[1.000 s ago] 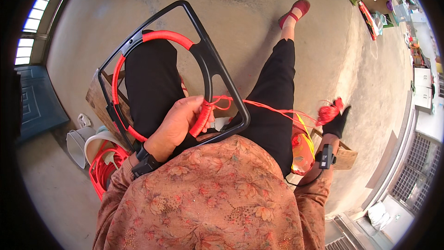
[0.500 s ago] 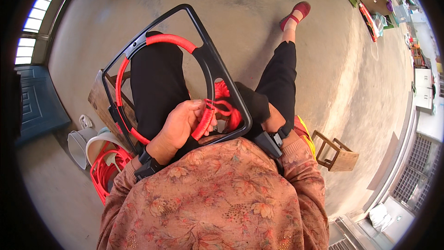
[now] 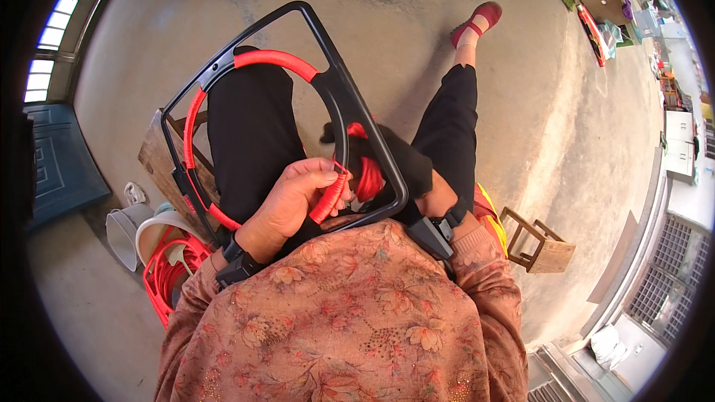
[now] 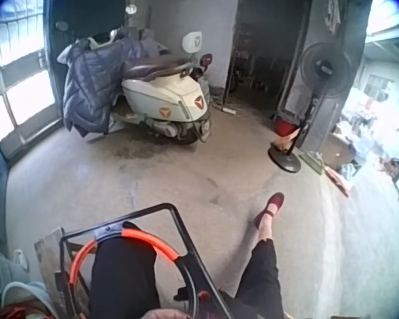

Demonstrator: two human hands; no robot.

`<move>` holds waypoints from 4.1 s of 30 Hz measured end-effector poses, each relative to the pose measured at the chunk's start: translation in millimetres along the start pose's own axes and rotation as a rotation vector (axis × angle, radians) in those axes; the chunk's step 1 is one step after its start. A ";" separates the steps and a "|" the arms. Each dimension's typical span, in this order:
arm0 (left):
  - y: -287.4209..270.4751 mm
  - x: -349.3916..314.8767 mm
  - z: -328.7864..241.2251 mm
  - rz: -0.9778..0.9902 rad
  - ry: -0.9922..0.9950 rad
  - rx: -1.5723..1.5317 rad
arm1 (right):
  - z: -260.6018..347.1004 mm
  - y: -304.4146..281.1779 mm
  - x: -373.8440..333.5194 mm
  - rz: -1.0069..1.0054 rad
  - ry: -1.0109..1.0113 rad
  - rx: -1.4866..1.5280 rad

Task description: Winding red string or rope onto a black plastic frame with red padded sections.

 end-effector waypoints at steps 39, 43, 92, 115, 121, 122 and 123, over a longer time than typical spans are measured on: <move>-0.7 2.0 6.3 0.042 0.045 0.162 | 10.6 10.8 -21.7 -0.130 0.149 -0.103; 1.2 -1.0 8.2 -0.001 0.063 0.122 | 21.2 13.9 -23.3 -0.147 0.162 -0.139; -46.4 -124.0 -128.1 0.277 0.597 -0.760 | -129.5 -384.8 -178.2 -1.386 -0.277 0.844; 31.0 -12.1 -10.2 -0.070 0.278 0.156 | 25.0 -43.4 -54.8 0.078 -0.011 -0.150; 15.7 20.0 1.6 -0.372 0.545 0.316 | 39.3 -47.6 -76.1 0.101 0.071 -0.246; 18.5 20.1 3.0 -0.445 0.718 0.457 | 46.0 -40.5 -70.8 0.113 0.087 -0.239; 24.1 18.6 1.9 -0.515 0.893 0.595 | 53.3 -31.5 -64.3 0.118 0.106 -0.240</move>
Point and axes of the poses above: each hand's wrist, its own x-axis towards the middle knuckle, its own y-axis out of the palm, z = x × y, the point moved 1 cm from there along x, towards the middle knuckle
